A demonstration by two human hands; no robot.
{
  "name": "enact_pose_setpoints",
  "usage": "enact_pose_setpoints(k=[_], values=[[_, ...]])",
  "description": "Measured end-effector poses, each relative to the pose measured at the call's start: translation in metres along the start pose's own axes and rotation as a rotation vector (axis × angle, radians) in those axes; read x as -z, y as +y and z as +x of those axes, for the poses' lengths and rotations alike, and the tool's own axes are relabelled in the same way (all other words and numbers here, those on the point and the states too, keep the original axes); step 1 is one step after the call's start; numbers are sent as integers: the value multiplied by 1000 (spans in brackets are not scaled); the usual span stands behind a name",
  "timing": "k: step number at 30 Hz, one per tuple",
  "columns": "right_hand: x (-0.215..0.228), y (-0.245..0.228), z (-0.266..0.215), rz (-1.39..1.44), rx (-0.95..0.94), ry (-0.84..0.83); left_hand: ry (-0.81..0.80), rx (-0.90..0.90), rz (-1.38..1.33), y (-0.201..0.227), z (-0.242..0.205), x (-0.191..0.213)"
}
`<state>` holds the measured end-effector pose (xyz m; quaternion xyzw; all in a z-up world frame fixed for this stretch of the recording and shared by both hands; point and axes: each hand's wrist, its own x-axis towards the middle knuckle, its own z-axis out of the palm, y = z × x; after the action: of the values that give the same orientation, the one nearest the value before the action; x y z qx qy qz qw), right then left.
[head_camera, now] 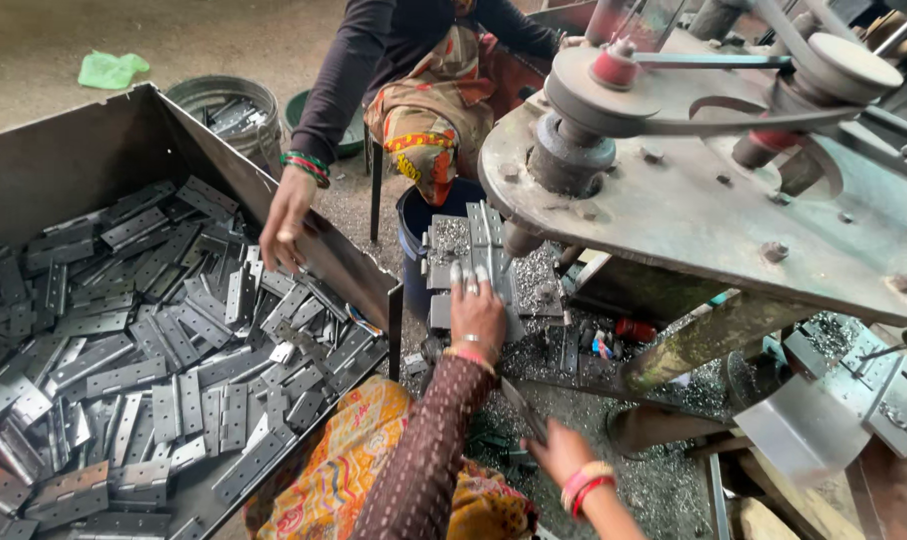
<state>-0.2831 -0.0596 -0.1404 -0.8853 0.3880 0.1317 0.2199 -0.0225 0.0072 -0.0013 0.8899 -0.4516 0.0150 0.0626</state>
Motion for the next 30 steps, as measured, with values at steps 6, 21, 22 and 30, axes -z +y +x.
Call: enact_pose_setpoints(k=[6,21,22,30], values=[[-8,-14,-29,137,166,262,38,4,55,-2,15,1],[-56,-9,-7,82,5,113,262,-7,-7,-18,-23,-5],[-59,5,-11,95,-20,152,273,-18,-20,-5,-18,-4],[-42,27,11,153,84,81,125,-20,-74,-10,-4,-6]])
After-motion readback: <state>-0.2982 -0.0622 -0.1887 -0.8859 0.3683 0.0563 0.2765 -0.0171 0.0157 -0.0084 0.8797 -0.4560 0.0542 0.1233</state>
